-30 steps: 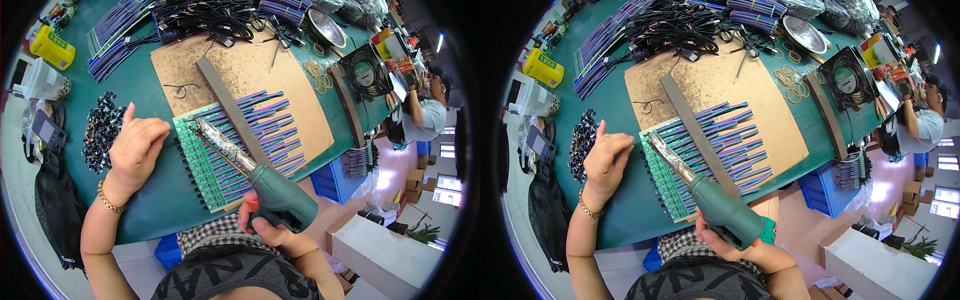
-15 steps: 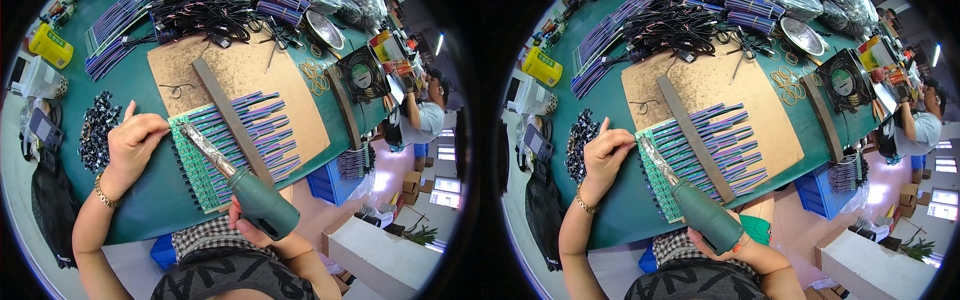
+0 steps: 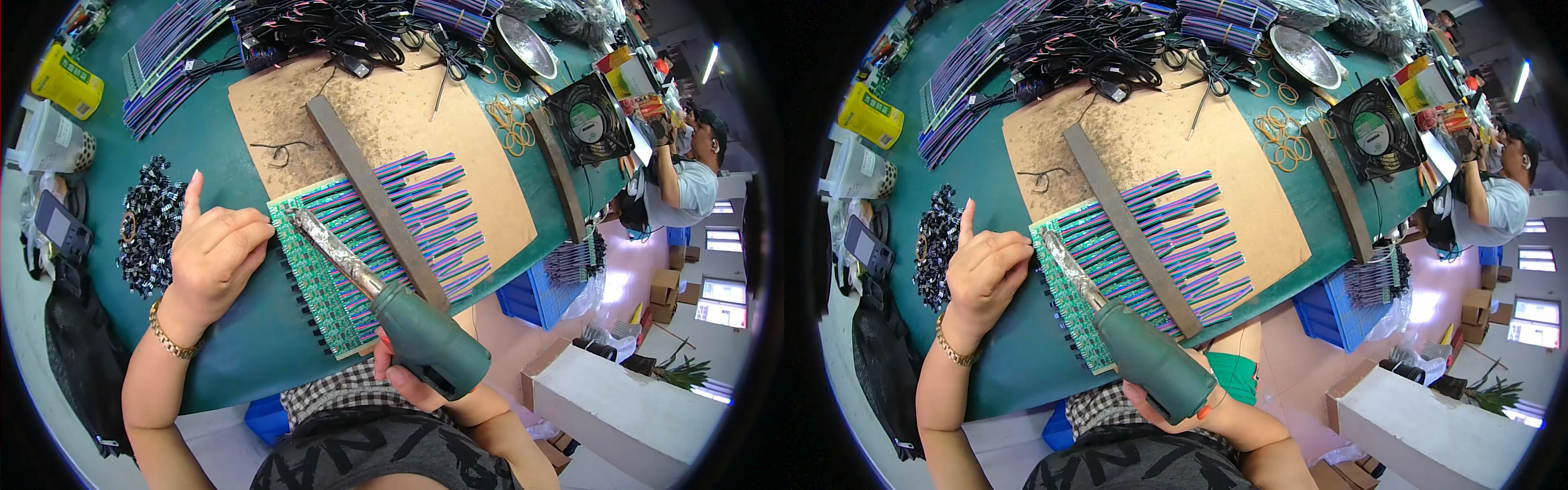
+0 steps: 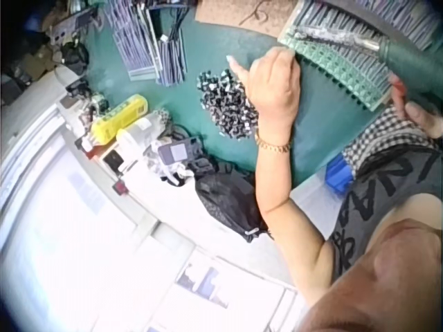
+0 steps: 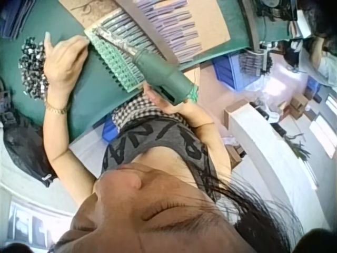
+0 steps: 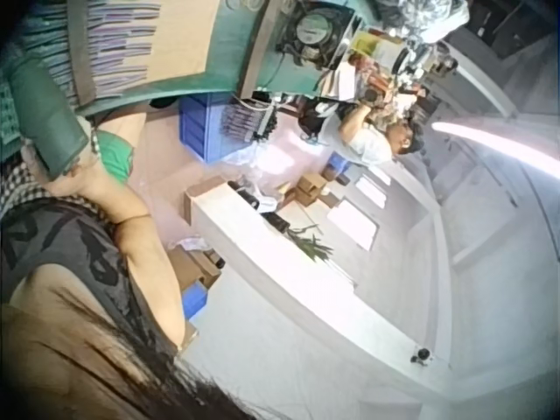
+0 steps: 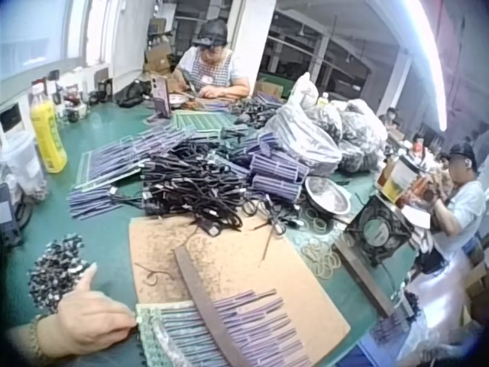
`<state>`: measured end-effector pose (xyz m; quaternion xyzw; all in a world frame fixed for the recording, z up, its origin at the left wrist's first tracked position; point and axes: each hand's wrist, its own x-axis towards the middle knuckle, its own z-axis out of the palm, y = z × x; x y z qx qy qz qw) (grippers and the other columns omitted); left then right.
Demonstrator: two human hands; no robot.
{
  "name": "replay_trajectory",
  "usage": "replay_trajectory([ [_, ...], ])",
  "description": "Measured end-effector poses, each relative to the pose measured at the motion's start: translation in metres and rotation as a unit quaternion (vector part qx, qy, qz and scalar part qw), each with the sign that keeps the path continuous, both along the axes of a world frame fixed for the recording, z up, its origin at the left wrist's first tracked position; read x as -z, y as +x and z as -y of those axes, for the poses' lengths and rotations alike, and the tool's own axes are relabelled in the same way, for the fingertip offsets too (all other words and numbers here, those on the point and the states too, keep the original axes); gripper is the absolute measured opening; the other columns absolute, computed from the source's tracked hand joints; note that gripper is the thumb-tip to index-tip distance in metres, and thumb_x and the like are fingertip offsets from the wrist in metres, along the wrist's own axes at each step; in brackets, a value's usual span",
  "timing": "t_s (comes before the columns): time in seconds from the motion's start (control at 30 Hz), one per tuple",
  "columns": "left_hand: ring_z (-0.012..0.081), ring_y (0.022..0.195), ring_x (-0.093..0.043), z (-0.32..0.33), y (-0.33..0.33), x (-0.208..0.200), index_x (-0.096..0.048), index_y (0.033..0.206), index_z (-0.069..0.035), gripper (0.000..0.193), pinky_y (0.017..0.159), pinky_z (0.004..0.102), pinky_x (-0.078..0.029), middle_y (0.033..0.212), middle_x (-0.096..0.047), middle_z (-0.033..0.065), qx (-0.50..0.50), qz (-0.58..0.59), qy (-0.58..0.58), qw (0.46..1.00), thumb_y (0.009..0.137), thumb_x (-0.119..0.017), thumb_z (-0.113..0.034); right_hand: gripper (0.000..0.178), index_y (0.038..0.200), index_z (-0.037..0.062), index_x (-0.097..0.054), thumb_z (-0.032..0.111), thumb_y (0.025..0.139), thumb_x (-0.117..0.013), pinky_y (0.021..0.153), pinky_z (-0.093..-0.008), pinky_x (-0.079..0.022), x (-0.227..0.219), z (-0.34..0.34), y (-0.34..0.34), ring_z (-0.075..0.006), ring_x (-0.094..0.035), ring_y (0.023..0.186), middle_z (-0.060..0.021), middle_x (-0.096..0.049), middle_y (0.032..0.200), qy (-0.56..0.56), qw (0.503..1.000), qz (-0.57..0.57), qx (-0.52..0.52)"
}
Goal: The person places small electronic components onto circuit boards and solders them in place using a handheld soldering tool.
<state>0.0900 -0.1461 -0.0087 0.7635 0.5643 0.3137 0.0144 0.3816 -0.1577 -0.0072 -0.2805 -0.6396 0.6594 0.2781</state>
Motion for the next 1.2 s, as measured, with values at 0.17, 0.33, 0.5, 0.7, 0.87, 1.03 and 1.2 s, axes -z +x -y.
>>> replay_trajectory([
  [0.17,0.0169,0.071,-0.063,-0.001,0.001,0.000,-0.065,0.085,-0.007,0.026,0.112,0.0554,-0.026,0.082,-0.067,0.0042,0.000,0.002,0.015,1.000,0.066,-0.072,0.009,0.035,0.117,0.0025,-0.055,0.007,0.083,-0.064,0.061,-0.0295,-0.049,-0.001,0.000,-0.003,-0.0159,-0.061,0.070,-0.0078,-0.059,0.087,-0.012,1.000,0.014,0.001],
  [0.33,0.0169,0.070,-0.063,-0.001,0.002,-0.001,-0.065,0.085,-0.007,0.025,0.112,0.0557,-0.026,0.082,-0.067,0.0043,0.003,-0.004,0.021,1.000,0.066,-0.071,0.009,0.034,0.117,0.0092,-0.064,0.032,0.101,-0.044,0.087,-0.0325,-0.052,0.000,0.010,0.016,-0.0136,-0.062,0.101,-0.0022,-0.066,0.110,-0.271,0.955,0.122,-0.004],
  [0.5,0.0172,0.069,-0.063,-0.002,0.002,-0.001,-0.065,0.085,-0.006,0.026,0.111,0.0561,-0.027,0.082,-0.067,0.0045,0.005,-0.003,0.028,1.000,0.065,-0.071,0.009,0.033,0.116,0.0040,-0.062,0.018,0.086,-0.062,0.082,-0.0310,-0.053,-0.004,-0.005,0.004,-0.0174,-0.065,0.091,-0.0065,-0.066,0.108,0.028,0.992,0.111,-0.047],
  [0.7,0.0171,0.068,-0.062,-0.002,0.002,0.000,-0.065,0.084,-0.006,0.026,0.111,0.0560,-0.026,0.082,-0.067,0.0045,0.004,-0.003,0.032,0.999,0.064,-0.072,0.009,0.044,0.113,-0.0010,-0.062,0.008,0.071,-0.072,0.069,-0.0304,-0.055,-0.007,-0.004,-0.006,-0.0241,-0.067,0.075,-0.0127,-0.066,0.102,0.099,0.991,0.092,-0.021],
  [0.87,0.0172,0.068,-0.062,-0.002,0.003,0.001,-0.065,0.084,-0.005,0.026,0.112,0.0556,-0.026,0.082,-0.066,0.0046,0.005,0.001,0.031,0.999,0.064,-0.072,0.009,0.042,0.108,-0.0008,-0.064,0.007,0.069,-0.072,0.070,-0.0321,-0.055,-0.017,-0.009,-0.007,-0.0276,-0.067,0.079,-0.0137,-0.066,0.100,0.075,0.991,0.107,-0.018],
  [1.03,0.0175,0.068,-0.062,-0.001,0.003,0.001,-0.065,0.085,-0.005,0.027,0.112,0.0549,-0.026,0.082,-0.066,0.0048,0.006,0.003,0.034,0.999,0.064,-0.072,0.010,0.014,0.084,0.0038,-0.066,0.016,0.080,-0.068,0.066,-0.0293,-0.052,-0.018,-0.002,-0.011,-0.0161,-0.063,0.069,-0.0033,-0.064,0.073,-0.012,0.995,0.096,0.026],
  [1.2,0.0172,0.069,-0.062,-0.002,0.002,0.000,-0.065,0.084,-0.006,0.026,0.112,0.0545,-0.026,0.081,-0.066,0.0040,0.005,-0.004,0.030,1.000,0.063,-0.071,0.009,0.039,0.106,-0.0002,-0.064,0.006,0.069,-0.072,0.077,-0.0342,-0.054,-0.008,-0.002,-0.001,-0.0293,-0.066,0.086,-0.0127,-0.066,0.101,0.044,0.993,0.105,-0.026],
])
